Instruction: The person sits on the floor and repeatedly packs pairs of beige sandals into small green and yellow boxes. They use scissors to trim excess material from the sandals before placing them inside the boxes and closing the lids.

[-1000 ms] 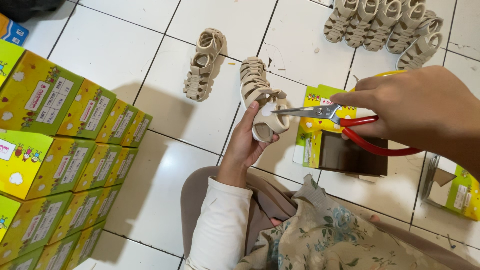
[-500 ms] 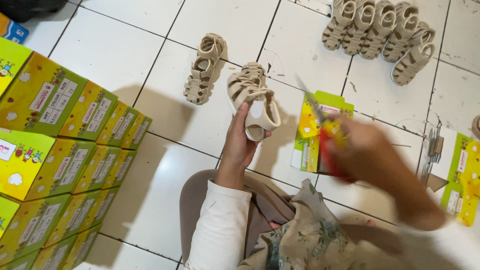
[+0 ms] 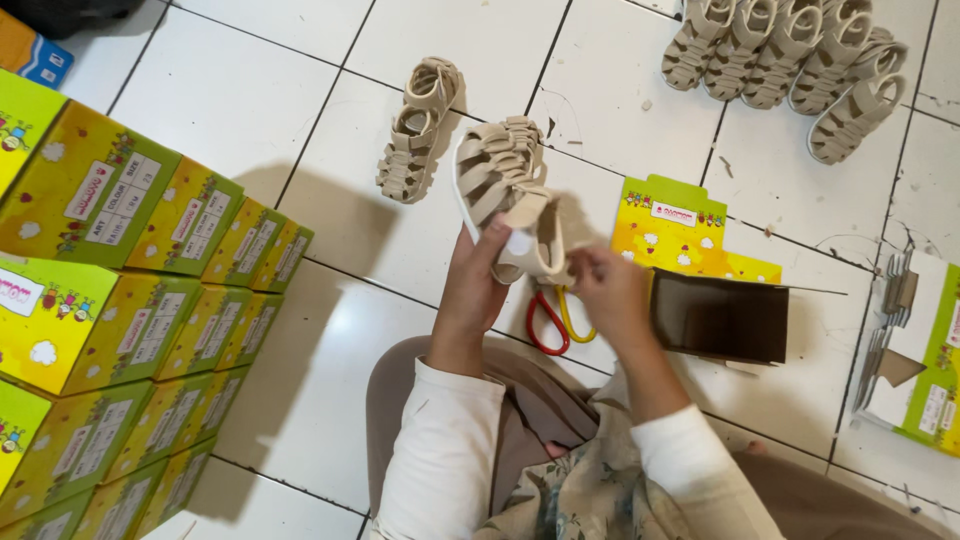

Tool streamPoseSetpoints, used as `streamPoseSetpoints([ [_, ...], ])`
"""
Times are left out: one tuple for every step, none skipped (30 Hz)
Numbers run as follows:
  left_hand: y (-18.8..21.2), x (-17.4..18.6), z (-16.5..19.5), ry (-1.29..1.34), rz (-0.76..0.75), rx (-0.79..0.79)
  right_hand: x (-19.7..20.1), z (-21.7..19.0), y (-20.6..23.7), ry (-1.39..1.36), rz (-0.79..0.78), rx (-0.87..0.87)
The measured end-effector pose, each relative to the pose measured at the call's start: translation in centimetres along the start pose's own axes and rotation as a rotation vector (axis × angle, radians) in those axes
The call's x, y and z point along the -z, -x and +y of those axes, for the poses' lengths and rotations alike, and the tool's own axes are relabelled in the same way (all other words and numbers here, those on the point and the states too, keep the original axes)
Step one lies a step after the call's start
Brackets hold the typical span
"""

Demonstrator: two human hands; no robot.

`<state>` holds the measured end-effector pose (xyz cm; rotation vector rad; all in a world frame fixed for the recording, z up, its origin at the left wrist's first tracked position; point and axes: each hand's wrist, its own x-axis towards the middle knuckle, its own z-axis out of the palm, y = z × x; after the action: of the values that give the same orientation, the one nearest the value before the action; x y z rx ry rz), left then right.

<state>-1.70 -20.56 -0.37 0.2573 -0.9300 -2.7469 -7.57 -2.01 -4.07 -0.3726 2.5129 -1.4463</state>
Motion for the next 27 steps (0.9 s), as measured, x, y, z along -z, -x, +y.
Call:
streamPoseSetpoints([
  [0.0,-0.4,0.0,-0.073,0.012,-0.014,1.2,-1.2,0.1,-0.418,0.0,0.008],
  [0.0,-0.9,0.1,-0.106,0.017,-0.007,2.4,-2.3,0.2,-0.634,-0.077,-0.044],
  [0.1,-1.2,0.2,-0.141,0.019,0.004,3.7,-3.4,0.5,-0.852,-0.149,-0.095],
  [0.1,-1.6,0.4,-0.178,0.017,0.014,4.6,-4.4,0.7,-1.073,-0.219,-0.142],
  [0.2,-1.9,0.5,-0.279,0.011,0.001,4.9,-5.4,0.6,-1.066,-0.247,-0.163],
  [0.3,-2.1,0.7,-0.381,0.004,-0.016,5.1,-6.2,0.5,-1.059,-0.277,-0.181],
  [0.4,-2.4,0.8,-0.481,0.001,-0.033,5.1,-6.9,0.5,-1.051,-0.309,-0.202],
  [0.4,-2.6,0.9,-0.468,-0.017,-0.032,5.1,-7.4,0.4,-1.022,-0.301,-0.224],
  [0.5,-2.7,1.0,-0.455,-0.033,-0.031,4.9,-7.9,0.4,-0.993,-0.296,-0.246],
  [0.5,-2.7,1.1,-0.443,-0.048,-0.033,4.7,-8.2,0.4,-0.964,-0.293,-0.265],
  [0.6,-2.7,1.2,-0.446,-0.059,-0.046,4.4,-8.4,0.4,-0.92,-0.268,-0.242],
  [0.7,-2.7,1.3,-0.449,-0.07,-0.059,4.1,-8.6,0.5,-0.875,-0.242,-0.219],
  [0.7,-2.6,1.3,-0.451,-0.081,-0.071,3.9,-8.7,0.6,-0.831,-0.215,-0.196],
  [0.8,-2.5,1.4,-0.463,-0.103,-0.09,3.7,-8.8,0.7,-0.782,-0.195,-0.16],
  [0.9,-2.4,1.4,-0.474,-0.125,-0.106,3.6,-8.9,0.9,-0.733,-0.173,-0.126],
  [0.9,-2.4,1.4,-0.485,-0.148,-0.121,3.5,-9.1,1.0,-0.685,-0.149,-0.093],
  [0.9,-2.4,1.3,-0.49,-0.148,-0.126,3.5,-9.3,1.1,-0.629,-0.135,-0.088],
  [0.9,-2.4,1.3,-0.495,-0.15,-0.133,3.5,-9.5,1.2,-0.574,-0.121,-0.081],
  [0.9,-2.5,1.2,-0.5,-0.153,-0.14,3.5,-9.7,1.3,-0.519,-0.107,-0.073],
  [0.8,-2.5,1.1,-0.48,-0.141,-0.116,3.6,-9.9,1.3,-0.486,-0.108,-0.079],
  [0.8,-2.6,1.1,-0.459,-0.128,-0.093,3.6,-10.2,1.4,-0.454,-0.11,-0.085],
  [0.7,-2.6,1.1,-0.438,-0.115,-0.071,3.7,-10.4,1.5,-0.42,-0.113,-0.091],
  [0.8,-2.6,1.0,-0.427,-0.115,-0.07,3.6,-10.6,1.5,-0.359,-0.092,-0.08],
  [0.8,-2.5,1.0,-0.414,-0.115,-0.07,3.7,-10.8,1.5,-0.297,-0.07,-0.069],
  [0.7,-2.4,1.0,-0.403,-0.117,-0.07,3.7,-10.9,1.5,-0.235,-0.047,-0.057],
  [0.7,-2.3,0.9,-0.397,-0.108,-0.068,3.8,-11.0,1.4,-0.232,-0.034,-0.019],
  [0.6,-2.1,0.9,-0.392,-0.098,-0.066,3.9,-11.0,1.3,-0.229,-0.022,0.018],
])
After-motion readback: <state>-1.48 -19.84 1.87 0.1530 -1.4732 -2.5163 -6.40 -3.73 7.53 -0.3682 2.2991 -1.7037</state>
